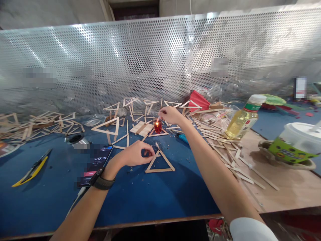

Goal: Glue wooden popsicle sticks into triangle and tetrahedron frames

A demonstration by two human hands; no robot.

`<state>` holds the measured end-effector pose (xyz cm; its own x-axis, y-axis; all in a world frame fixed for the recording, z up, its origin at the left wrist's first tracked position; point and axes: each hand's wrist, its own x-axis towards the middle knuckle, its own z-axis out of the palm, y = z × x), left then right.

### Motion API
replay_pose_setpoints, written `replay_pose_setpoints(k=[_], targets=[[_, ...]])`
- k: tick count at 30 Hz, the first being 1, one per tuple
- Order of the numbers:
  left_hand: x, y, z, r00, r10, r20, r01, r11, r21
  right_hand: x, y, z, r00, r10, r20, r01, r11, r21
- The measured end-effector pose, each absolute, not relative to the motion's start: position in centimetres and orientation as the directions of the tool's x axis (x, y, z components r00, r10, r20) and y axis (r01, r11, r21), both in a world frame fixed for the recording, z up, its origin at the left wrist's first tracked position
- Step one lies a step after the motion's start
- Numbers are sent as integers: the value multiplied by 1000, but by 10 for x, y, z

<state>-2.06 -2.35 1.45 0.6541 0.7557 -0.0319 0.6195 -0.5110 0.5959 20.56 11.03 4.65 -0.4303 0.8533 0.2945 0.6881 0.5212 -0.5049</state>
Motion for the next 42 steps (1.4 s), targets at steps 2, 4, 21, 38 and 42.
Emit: replay_pose_setpoints(k=[2, 4, 21, 38, 42], targets=[[-20, -23, 15, 655, 755, -32, 620, -512, 594, 206, 111, 46, -430, 854, 293, 690, 520, -503], [-20, -23, 15, 658, 752, -36, 619, -514, 594, 206, 110, 47, -433, 853, 291, 689, 522, -503], [-19, -24, 15, 655, 755, -40, 620, -506, 599, 206, 108, 48, -424, 860, 284, 678, 509, -530], [-20, -23, 15, 661, 749, -45, 618, -509, 600, 205, 105, 50, -440, 853, 280, 670, 520, -530], [-21, -22, 13, 661, 749, -39, 612, -509, 605, 204, 104, 51, -436, 853, 287, 673, 520, -525]])
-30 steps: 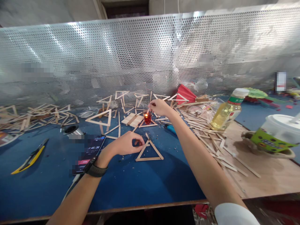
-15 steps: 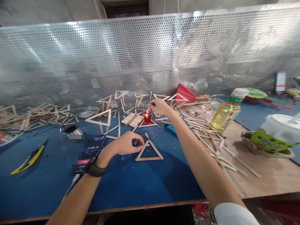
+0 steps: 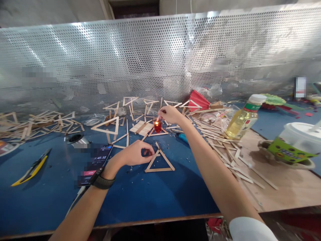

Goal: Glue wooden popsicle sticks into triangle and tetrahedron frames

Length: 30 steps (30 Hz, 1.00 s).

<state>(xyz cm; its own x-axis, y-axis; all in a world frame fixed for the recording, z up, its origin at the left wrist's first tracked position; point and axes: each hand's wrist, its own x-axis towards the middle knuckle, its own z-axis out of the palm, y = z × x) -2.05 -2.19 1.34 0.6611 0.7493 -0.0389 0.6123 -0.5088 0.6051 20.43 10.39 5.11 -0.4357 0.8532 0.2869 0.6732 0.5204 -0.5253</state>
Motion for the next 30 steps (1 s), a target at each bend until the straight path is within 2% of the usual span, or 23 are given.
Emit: replay_pose_setpoints(k=[19, 30], targets=[[-20, -24, 14, 654, 756, -43, 625, -508, 593, 204, 104, 52, -419, 858, 296, 693, 513, -505], [-19, -23, 15, 657, 752, -45, 620, -506, 600, 207, 112, 45, -470, 825, 313, 636, 562, -528]])
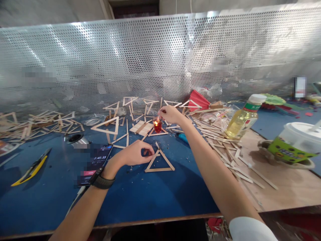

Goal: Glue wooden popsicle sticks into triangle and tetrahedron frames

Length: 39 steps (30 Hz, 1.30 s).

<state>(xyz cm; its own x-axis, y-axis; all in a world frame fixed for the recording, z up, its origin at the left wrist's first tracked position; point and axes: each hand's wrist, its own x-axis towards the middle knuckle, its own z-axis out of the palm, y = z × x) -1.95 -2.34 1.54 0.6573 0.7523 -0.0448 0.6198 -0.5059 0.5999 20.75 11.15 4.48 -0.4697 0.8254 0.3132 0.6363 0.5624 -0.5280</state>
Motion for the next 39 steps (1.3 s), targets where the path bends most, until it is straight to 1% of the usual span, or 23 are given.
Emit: replay_pose_setpoints(k=[20, 22, 24, 27, 30, 32, 36, 39], targets=[[-20, -23, 14, 659, 751, -42, 617, -507, 601, 207, 112, 46, -426, 849, 313, 680, 528, -508], [-20, -24, 15, 662, 748, -43, 616, -510, 600, 208, 112, 46, -430, 841, 329, 678, 542, -497], [-19, -24, 15, 665, 746, -42, 612, -512, 602, 208, 112, 47, -418, 826, 379, 659, 563, -499], [-20, -24, 15, 666, 745, -34, 606, -514, 607, 209, 111, 51, -301, 819, 488, 630, 555, -544], [-21, -23, 15, 669, 743, -33, 603, -516, 609, 211, 114, 55, -166, 839, 518, 550, 515, -658], [-21, -23, 14, 672, 740, -38, 600, -513, 613, 213, 116, 56, -148, 847, 510, 521, 505, -688], [-21, -23, 15, 672, 740, -40, 603, -514, 611, 215, 118, 56, -182, 841, 510, 563, 514, -647], [-20, -23, 15, 664, 747, -40, 608, -508, 610, 213, 116, 57, -173, 861, 478, 519, 492, -699]])
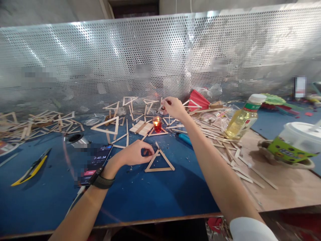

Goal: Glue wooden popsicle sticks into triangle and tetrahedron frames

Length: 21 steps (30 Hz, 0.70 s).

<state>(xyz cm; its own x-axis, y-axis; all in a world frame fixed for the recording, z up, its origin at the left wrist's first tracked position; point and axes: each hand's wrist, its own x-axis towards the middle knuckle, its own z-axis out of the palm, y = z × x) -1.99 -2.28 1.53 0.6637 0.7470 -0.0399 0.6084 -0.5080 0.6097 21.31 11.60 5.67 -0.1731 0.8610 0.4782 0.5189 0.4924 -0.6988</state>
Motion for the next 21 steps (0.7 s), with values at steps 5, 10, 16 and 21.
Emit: replay_pose_setpoints(k=[5, 10, 16, 21], targets=[[-19, -24, 15, 655, 755, -32, 609, -503, 613, 210, 109, 65, -170, 894, 415, 401, 448, -799], [-19, -25, 16, 659, 751, -35, 610, -507, 609, 215, 93, 90, -157, 901, 404, 379, 433, -818], [-18, -25, 17, 661, 748, -60, 610, -490, 622, 231, 58, 110, -268, 907, 325, 434, 415, -800], [-18, -25, 16, 676, 736, -32, 587, -511, 628, 259, 40, 72, -432, 892, 133, 450, 341, -826]])
